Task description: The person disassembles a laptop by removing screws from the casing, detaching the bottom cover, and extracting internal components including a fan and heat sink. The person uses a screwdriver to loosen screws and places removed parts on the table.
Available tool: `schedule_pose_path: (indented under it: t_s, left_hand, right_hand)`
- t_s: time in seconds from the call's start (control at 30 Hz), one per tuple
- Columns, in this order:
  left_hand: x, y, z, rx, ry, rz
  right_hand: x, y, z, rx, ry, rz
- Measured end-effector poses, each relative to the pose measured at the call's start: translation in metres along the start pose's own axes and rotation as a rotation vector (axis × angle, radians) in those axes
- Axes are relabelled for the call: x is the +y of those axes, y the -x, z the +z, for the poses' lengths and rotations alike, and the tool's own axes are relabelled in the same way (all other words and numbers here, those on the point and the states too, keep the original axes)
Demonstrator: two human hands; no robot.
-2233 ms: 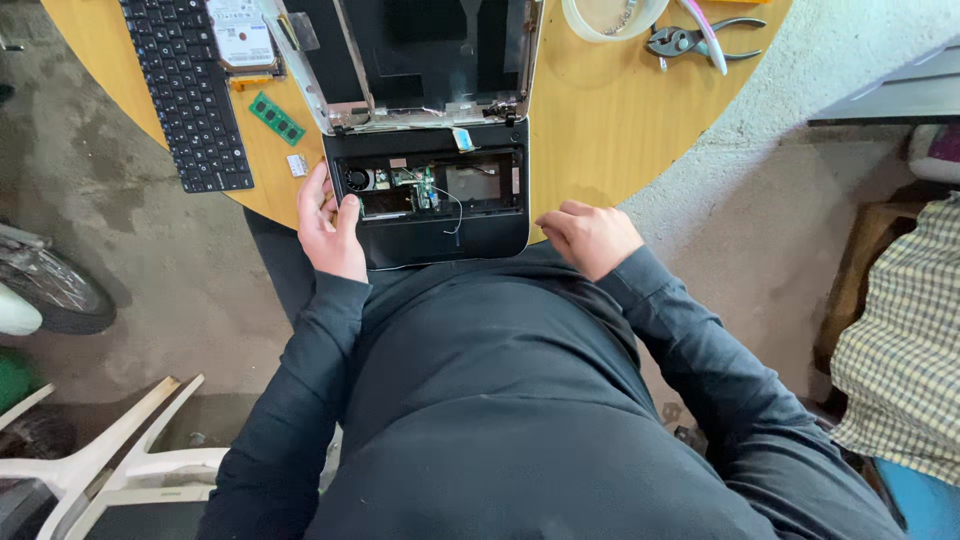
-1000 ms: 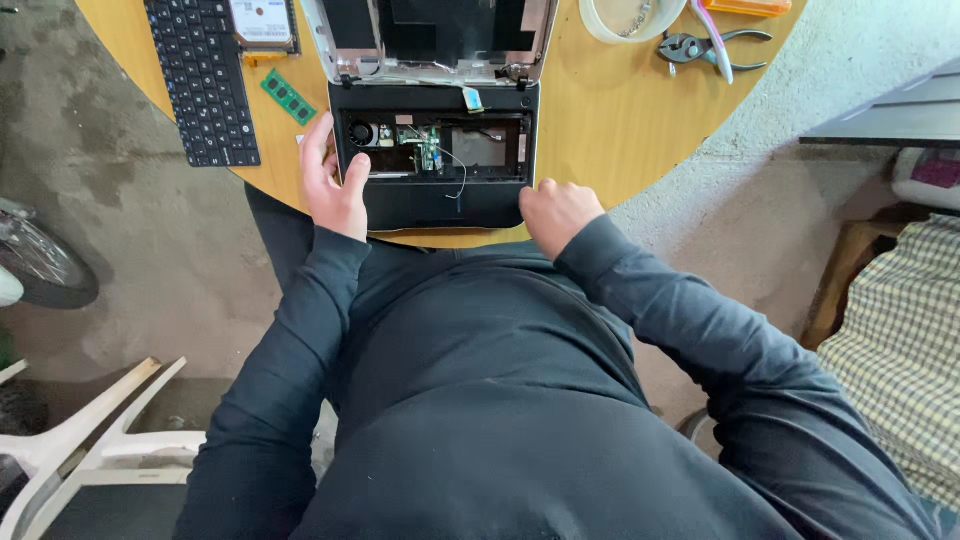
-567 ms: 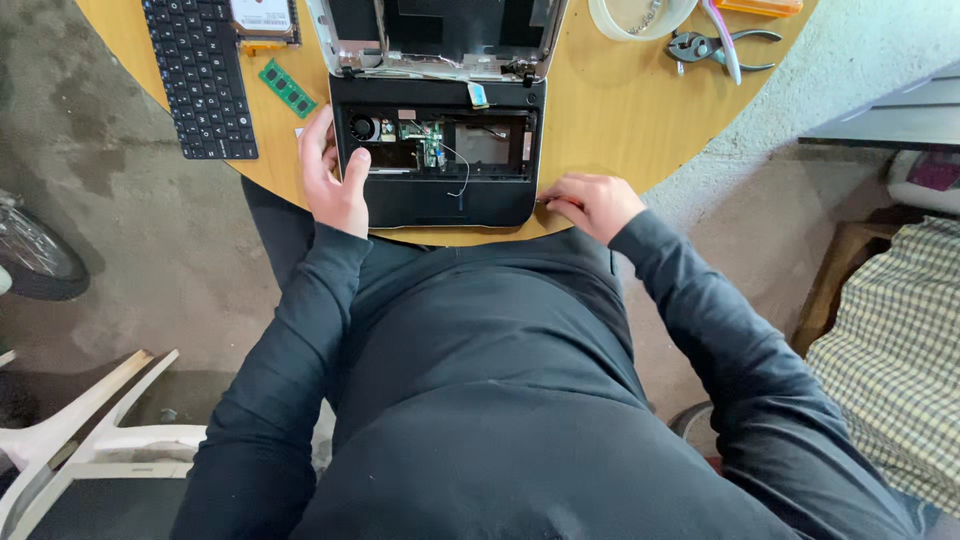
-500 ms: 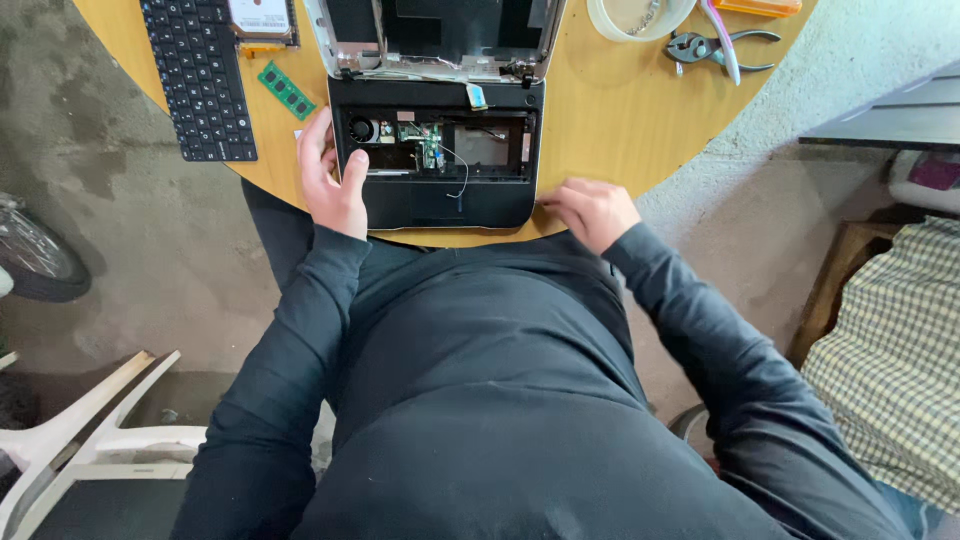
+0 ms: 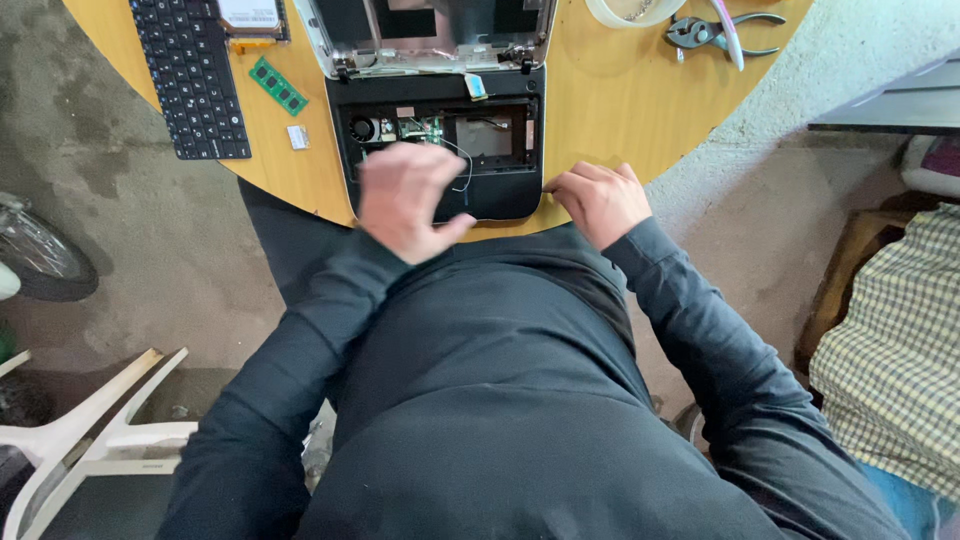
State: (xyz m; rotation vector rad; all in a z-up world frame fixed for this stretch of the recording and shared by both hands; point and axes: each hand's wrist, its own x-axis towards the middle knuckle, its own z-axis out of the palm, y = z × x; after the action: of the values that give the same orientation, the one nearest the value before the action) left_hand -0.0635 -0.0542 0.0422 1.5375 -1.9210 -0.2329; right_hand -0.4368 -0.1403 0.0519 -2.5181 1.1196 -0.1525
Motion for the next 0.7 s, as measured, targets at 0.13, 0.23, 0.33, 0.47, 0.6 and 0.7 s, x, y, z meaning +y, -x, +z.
schedule_pose_path:
  t_s: [0.13,0.23,0.33,0.47,0.6,0.7]
  left_hand:
    - [0.051,-0.038,0.002,-0.413,-0.272,0.291]
    - [0.04,-0.026,0.043,-0.403,-0.288,0.32]
    - [0.046,-0.034,0.04,-0.336,-0.282,0.341]
    - [0.051,-0.048,0.048,-0.307,-0.285,0.313]
    - [0.051,-0.062,0.06,-0.173,-0.278,0.304]
    - [0.05,-0.07,0.069,-0.147,-0.292,0.282]
  right_hand:
    - [-0.004,0.0,0.006,0.007,-0.103,0.069]
    - [-0.019,0.003,0.002,0.141,0.174,-0.016]
    - [-0.017,0.002,-0.008,0.166,0.339,-0.025]
    - [-0.009,0.005,-0.02,0.163,0.401,0.023]
    - [-0.004,0.014,-0.015,-0.015,0.092,0.208]
    - [-0.008,0.02,0.001,-0.02,0.006,0.333]
